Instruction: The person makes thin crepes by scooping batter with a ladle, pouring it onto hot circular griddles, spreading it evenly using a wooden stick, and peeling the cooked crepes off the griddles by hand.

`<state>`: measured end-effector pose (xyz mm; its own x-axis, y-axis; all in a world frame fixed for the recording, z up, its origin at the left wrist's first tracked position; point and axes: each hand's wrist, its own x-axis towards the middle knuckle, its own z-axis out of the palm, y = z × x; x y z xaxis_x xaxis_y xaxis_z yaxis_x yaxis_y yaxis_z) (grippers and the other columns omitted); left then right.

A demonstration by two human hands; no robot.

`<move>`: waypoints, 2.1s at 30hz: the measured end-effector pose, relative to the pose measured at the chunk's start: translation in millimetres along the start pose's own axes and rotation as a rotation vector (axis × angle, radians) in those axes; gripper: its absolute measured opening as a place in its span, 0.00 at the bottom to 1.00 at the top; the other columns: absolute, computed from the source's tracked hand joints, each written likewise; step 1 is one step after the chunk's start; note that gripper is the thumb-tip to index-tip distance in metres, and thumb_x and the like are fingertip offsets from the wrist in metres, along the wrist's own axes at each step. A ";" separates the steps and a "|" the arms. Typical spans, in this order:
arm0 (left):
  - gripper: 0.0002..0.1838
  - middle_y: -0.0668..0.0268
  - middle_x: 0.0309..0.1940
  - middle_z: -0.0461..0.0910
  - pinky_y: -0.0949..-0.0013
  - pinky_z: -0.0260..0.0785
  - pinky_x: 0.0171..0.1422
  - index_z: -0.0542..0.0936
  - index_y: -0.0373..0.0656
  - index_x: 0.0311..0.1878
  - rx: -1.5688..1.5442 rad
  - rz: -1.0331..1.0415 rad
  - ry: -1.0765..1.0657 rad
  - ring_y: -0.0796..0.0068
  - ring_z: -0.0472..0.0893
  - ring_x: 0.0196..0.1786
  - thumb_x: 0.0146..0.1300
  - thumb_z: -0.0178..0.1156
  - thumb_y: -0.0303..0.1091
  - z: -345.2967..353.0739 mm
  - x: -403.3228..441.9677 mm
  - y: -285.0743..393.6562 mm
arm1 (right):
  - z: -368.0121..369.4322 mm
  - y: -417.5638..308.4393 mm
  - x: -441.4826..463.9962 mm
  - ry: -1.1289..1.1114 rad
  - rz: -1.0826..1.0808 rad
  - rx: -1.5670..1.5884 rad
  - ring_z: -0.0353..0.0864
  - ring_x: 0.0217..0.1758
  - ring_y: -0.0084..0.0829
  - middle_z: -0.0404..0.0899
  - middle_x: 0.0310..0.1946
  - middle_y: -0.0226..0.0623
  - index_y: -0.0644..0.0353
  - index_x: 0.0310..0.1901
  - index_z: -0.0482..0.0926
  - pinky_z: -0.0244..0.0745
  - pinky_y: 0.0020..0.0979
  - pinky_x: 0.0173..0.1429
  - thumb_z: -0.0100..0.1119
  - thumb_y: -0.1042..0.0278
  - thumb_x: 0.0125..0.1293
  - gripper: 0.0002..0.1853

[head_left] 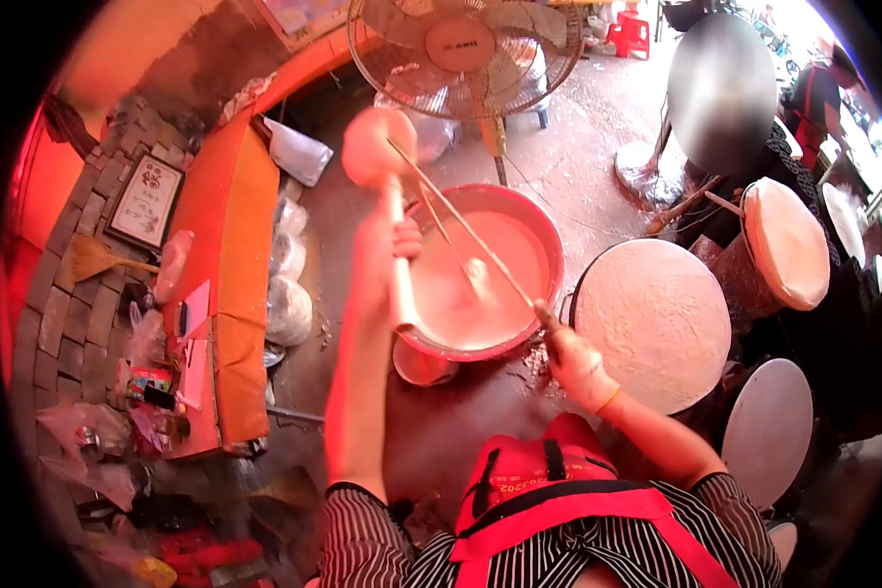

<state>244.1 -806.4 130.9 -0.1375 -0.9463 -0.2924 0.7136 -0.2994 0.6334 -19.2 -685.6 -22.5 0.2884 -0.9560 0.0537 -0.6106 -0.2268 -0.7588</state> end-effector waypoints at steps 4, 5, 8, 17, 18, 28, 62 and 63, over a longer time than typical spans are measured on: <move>0.15 0.74 0.21 0.59 0.84 0.51 0.17 0.65 0.44 0.42 0.543 0.244 0.003 0.89 0.59 0.16 0.71 0.50 0.47 33.4 -24.3 72.6 | -24.3 -19.3 16.2 0.408 -0.244 -0.135 0.79 0.30 0.45 0.75 0.35 0.43 0.41 0.72 0.53 0.74 0.43 0.34 0.50 0.77 0.58 0.39; 0.16 0.74 0.21 0.60 0.84 0.51 0.17 0.65 0.43 0.43 0.636 0.224 0.017 0.88 0.59 0.16 0.71 0.49 0.47 28.1 -23.5 81.5 | -22.3 -24.8 20.4 0.492 -0.266 -0.160 0.79 0.30 0.45 0.75 0.34 0.44 0.41 0.72 0.52 0.75 0.43 0.33 0.50 0.76 0.59 0.39; 0.17 0.72 0.21 0.62 0.83 0.54 0.16 0.63 0.36 0.46 0.612 -0.090 0.024 0.87 0.61 0.16 0.71 0.48 0.44 2.2 -4.6 100.7 | -8.9 -44.5 28.4 0.498 -0.164 -0.336 0.80 0.30 0.45 0.75 0.34 0.44 0.39 0.72 0.53 0.75 0.44 0.32 0.50 0.73 0.60 0.37; 0.15 0.71 0.19 0.63 0.82 0.57 0.16 0.64 0.33 0.45 -0.005 -1.033 0.012 0.85 0.64 0.17 0.74 0.41 0.39 -3.1 -42.0 17.5 | 29.0 -9.2 -171.9 0.691 0.179 -0.139 0.81 0.43 0.48 0.77 0.51 0.49 0.59 0.66 0.63 0.77 0.39 0.42 0.50 0.79 0.62 0.28; 0.15 0.71 0.20 0.62 0.81 0.57 0.16 0.64 0.32 0.46 0.023 -1.126 -0.009 0.85 0.62 0.16 0.74 0.41 0.39 3.3 -44.5 1.4 | 25.9 -7.5 -207.2 0.575 0.366 -0.154 0.80 0.49 0.48 0.74 0.55 0.49 0.60 0.66 0.63 0.77 0.38 0.47 0.49 0.78 0.63 0.28; 0.12 0.71 0.22 0.63 0.80 0.59 0.17 0.63 0.28 0.49 0.177 -1.769 -0.343 0.85 0.63 0.19 0.70 0.41 0.28 200.1 -107.2 -255.4 | -25.3 7.9 -432.9 0.966 0.459 0.081 0.81 0.44 0.40 0.76 0.52 0.52 0.65 0.64 0.65 0.74 0.31 0.49 0.48 0.73 0.68 0.23; 0.04 0.56 0.26 0.74 0.59 0.67 0.37 0.79 0.41 0.27 1.249 0.664 -1.058 0.55 0.77 0.34 0.50 0.55 0.23 324.1 -169.7 -659.1 | -118.9 174.2 -514.0 1.725 0.713 1.387 0.46 0.08 0.16 0.59 0.16 0.19 0.28 0.62 0.69 0.45 0.23 0.11 0.47 0.59 0.72 0.19; 0.06 0.57 0.27 0.75 0.60 0.67 0.38 0.80 0.41 0.29 1.239 0.581 -1.106 0.56 0.77 0.34 0.49 0.55 0.23 327.0 -163.0 -645.7 | -107.5 173.4 -512.2 1.765 0.643 1.394 0.48 0.08 0.16 0.59 0.16 0.20 0.26 0.63 0.67 0.46 0.23 0.11 0.47 0.58 0.72 0.20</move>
<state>-418.9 -498.6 3.9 -0.8125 -0.4284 0.3954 0.0119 0.6659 0.7460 -352.0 -255.3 -111.8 -0.8083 -0.1776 -0.5614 0.5731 -0.4559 -0.6809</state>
